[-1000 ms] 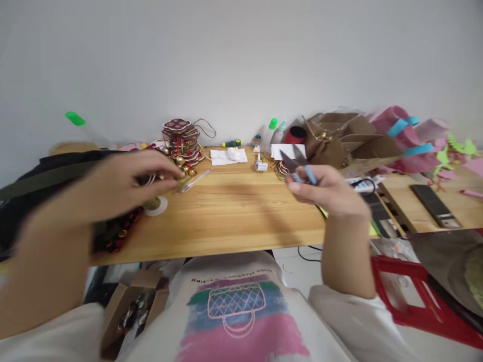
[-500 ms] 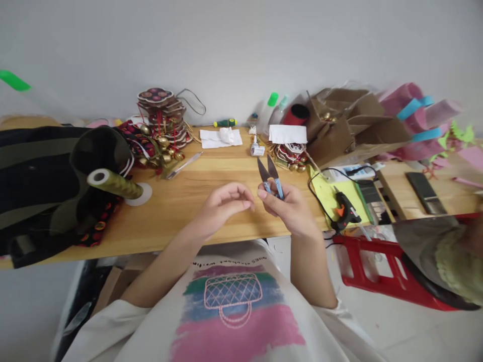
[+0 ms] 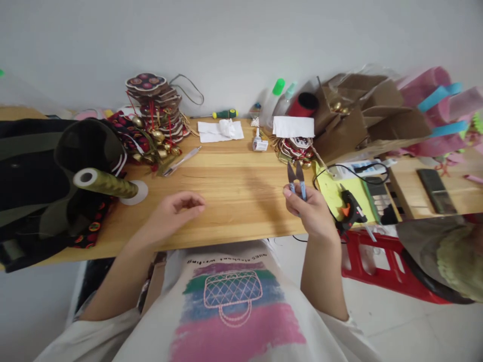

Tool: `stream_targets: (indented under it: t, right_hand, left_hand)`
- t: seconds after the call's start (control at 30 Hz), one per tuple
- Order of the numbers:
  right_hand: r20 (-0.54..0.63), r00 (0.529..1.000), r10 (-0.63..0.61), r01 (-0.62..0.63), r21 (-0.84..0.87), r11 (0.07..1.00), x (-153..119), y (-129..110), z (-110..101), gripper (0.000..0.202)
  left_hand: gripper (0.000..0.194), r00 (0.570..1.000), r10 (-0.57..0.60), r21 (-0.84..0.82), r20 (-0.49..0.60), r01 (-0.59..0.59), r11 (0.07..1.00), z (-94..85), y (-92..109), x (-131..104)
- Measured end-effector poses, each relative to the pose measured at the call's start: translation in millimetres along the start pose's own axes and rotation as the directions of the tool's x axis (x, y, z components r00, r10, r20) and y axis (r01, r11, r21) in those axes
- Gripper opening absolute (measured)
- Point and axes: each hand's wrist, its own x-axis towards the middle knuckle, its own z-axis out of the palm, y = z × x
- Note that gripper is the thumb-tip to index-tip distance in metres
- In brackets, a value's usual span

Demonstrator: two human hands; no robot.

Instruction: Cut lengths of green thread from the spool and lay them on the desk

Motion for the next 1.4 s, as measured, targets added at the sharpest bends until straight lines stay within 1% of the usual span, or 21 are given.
stream_targets:
  t: [0.1,0.2,0.3,0.47,0.57,0.67,0.83,1.0,1.1,1.23,1.4]
  right_hand:
    - [-0.054,0.998,0.025,-0.026,-0.022,0.999,3.4,10.7,-10.6,0.042]
    - [-0.097,0.994,0.043,-0.048,-0.053,0.997,7.5,20.6,-17.3,0.043]
    - [-0.164,0.985,0.055,-0.075,-0.117,0.990,12.2,29.4,-21.9,0.042]
    - [-0.270,0.962,0.042,-0.126,-0.299,0.946,21.6,44.4,-30.0,0.037]
    - [-0.298,0.955,0.005,-0.129,-0.395,0.910,26.8,53.9,-35.8,0.035]
    - [-0.314,0.948,-0.047,-0.112,-0.470,0.875,30.2,60.9,-40.4,0.034]
    - [-0.328,0.940,-0.093,-0.115,-0.561,0.820,32.3,63.8,-43.4,0.035]
    - [-0.345,0.935,-0.086,-0.142,-0.582,0.801,33.7,64.0,-44.2,0.034]
    - [-0.356,0.931,-0.079,-0.157,-0.587,0.794,34.8,64.5,-44.3,0.033]
    - [-0.352,0.932,-0.082,-0.151,-0.586,0.796,35.6,65.0,-44.6,0.033]
    - [-0.346,0.931,-0.117,-0.129,-0.610,0.781,40.4,63.5,-44.7,0.032]
  left_hand:
    - [0.032,0.991,-0.109,-0.012,-0.082,0.108,0.994,-17.6,-6.5,-3.3]
    - [0.032,0.974,-0.174,0.023,-0.147,0.179,0.984,-29.1,-7.4,-5.4]
    - [0.033,0.964,-0.188,0.066,-0.189,0.204,0.977,-36.8,-8.7,-6.0]
    - [0.031,0.950,-0.186,0.117,-0.252,0.221,0.968,-44.8,-14.0,-3.9]
    - [0.030,0.944,-0.163,0.169,-0.288,0.218,0.961,-45.2,-17.4,-0.7]
    - [0.031,0.942,-0.161,0.241,-0.296,0.237,0.941,-42.0,-19.9,3.0]
    - [0.028,0.936,-0.158,0.335,-0.314,0.265,0.904,-34.8,-25.7,7.3]
    - [0.023,0.945,-0.076,0.469,-0.319,0.227,0.853,-33.7,-38.0,9.2]
    - [0.022,0.946,-0.046,0.515,-0.321,0.214,0.830,-35.0,-42.2,9.2]
    - [0.023,0.947,-0.017,0.564,-0.321,0.205,0.800,-36.0,-42.8,8.8]
    - [0.024,0.932,0.045,0.631,-0.361,0.208,0.747,-34.8,-40.3,11.7]
